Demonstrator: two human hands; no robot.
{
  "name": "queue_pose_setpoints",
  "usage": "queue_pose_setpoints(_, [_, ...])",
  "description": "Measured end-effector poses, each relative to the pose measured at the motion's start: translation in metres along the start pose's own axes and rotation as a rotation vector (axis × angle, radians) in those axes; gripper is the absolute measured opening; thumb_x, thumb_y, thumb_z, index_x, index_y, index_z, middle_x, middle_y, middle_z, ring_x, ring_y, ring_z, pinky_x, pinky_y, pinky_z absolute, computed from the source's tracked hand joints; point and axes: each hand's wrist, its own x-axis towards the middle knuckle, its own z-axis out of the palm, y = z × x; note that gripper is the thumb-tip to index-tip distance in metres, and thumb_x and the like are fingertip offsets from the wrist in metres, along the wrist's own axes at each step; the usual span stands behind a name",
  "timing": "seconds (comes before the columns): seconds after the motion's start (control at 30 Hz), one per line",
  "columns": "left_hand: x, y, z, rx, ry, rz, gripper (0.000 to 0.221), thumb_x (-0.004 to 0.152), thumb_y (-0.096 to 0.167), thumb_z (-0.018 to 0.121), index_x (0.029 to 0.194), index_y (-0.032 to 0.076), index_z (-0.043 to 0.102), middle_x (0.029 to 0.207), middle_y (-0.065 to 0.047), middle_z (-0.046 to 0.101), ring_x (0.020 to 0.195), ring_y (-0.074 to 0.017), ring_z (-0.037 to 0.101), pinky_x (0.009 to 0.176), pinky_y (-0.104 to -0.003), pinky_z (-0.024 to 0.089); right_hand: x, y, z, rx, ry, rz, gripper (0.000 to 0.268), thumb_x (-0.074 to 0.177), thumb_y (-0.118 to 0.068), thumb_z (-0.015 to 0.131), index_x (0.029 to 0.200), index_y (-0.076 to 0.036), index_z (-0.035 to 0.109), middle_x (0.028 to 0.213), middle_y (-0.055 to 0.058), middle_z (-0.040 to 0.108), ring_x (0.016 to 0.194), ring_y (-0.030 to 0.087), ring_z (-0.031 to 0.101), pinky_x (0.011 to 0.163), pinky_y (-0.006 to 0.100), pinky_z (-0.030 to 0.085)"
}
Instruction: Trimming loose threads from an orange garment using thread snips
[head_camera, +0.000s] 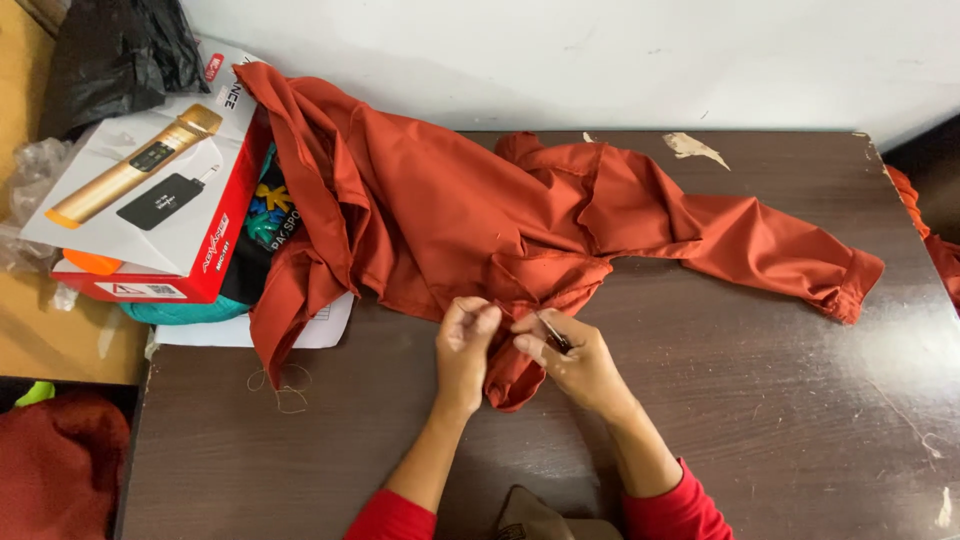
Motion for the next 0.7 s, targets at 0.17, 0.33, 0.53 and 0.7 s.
queue_pose_setpoints(0.17, [-0.006, -0.003, -0.001, 0.572, -0.025, 0.573, 0.022, 0.076, 0.016, 0.091, 0.091, 0.015, 0.075, 0.075, 0.002, 0.074, 0.068, -0.0135, 0.073, 0.066, -0.025, 0.058, -0.003, 0.022, 0.006, -0.130, 0.250, -0.014, 0.032, 0.080, -0.007, 0.087, 0.111, -0.008, 0.079, 0.066, 0.002, 0.065, 0.058, 0.007, 0.056, 0.056, 0.022, 0.048])
queue_pose_setpoints(0.33, [-0.009, 0.001, 0.004, 0.641, -0.041, 0.671, 0.021, 0.076, 0.004, 0.080, 0.093, 0.013, 0.072, 0.075, -0.002, 0.070, 0.066, -0.0191, 0.070, 0.065, -0.030, 0.059, -0.008, 0.026, 0.012, -0.345, 0.321, -0.071, 0.036, 0.078, -0.011, 0.089, 0.110, -0.011, 0.073, 0.081, 0.008, 0.076, 0.058, 0.020, 0.067, 0.055, 0.032, 0.053])
queue_pose_setpoints(0.53, [-0.011, -0.012, 0.005, 0.701, -0.023, 0.769, 0.022, 0.075, 0.004, 0.078, 0.094, 0.014, 0.071, 0.074, 0.001, 0.068, 0.066, -0.0170, 0.070, 0.065, -0.028, 0.059, -0.008, 0.027, 0.009, -0.506, 0.295, -0.038, 0.024, 0.081, -0.010, 0.085, 0.100, -0.012, 0.070, 0.075, 0.010, 0.073, 0.065, 0.031, 0.072, 0.057, 0.038, 0.056])
queue_pose_setpoints(0.7, [-0.012, -0.002, 0.005, 0.618, -0.134, 0.746, 0.021, 0.078, 0.005, 0.076, 0.097, 0.012, 0.070, 0.077, -0.001, 0.070, 0.070, -0.0177, 0.072, 0.069, -0.031, 0.061, -0.007, 0.030, 0.004, -0.305, 0.245, 0.042, 0.005, 0.092, -0.006, 0.073, 0.093, -0.011, 0.074, 0.073, 0.004, 0.069, 0.064, 0.015, 0.062, 0.064, 0.031, 0.056])
